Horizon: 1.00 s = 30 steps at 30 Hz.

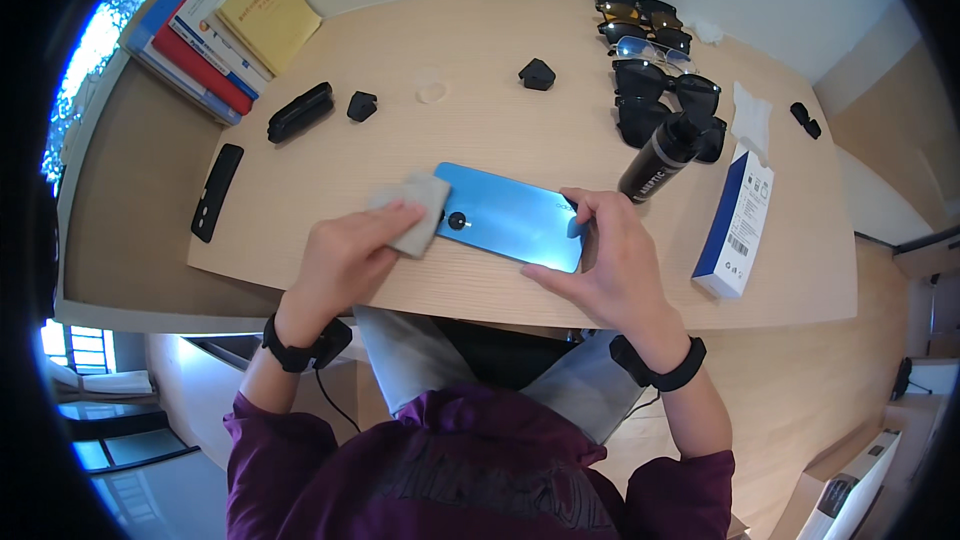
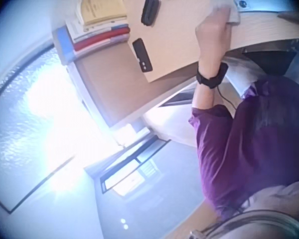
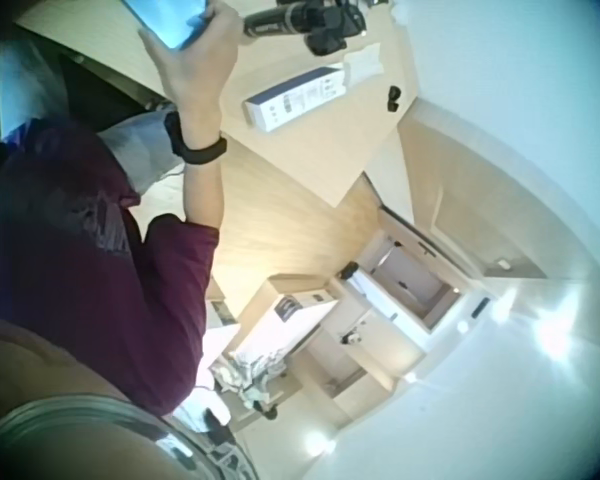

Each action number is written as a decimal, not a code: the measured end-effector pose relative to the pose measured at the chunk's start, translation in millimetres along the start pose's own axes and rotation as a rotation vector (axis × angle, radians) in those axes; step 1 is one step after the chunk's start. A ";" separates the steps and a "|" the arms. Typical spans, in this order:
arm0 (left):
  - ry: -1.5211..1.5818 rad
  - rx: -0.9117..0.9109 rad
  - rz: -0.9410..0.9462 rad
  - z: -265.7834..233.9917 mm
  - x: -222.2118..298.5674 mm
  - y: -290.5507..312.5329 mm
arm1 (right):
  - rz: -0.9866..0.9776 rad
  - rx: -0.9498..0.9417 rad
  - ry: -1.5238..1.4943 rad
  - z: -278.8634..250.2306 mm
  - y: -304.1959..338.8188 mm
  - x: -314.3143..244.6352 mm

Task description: The person cleans a mobile phone using a cloth. The person wipes the back and the camera lenses of the blue phone, then flips it over to wipe the screen and edges, handling the phone and cloth by hand.

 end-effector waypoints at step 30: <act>-0.054 0.231 -0.279 19.3 30.1 28.3 | 0.029 0.014 0.002 0.6 -1.3 0.0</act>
Point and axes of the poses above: each hand's wrist, its own y-axis away from the middle knuckle, its own z-axis out of the palm, x = y × z, the point moved 10 cm from there along -y, towards the middle knuckle, and after that the axes turned 9 degrees about -x, right-handed, at the moved point
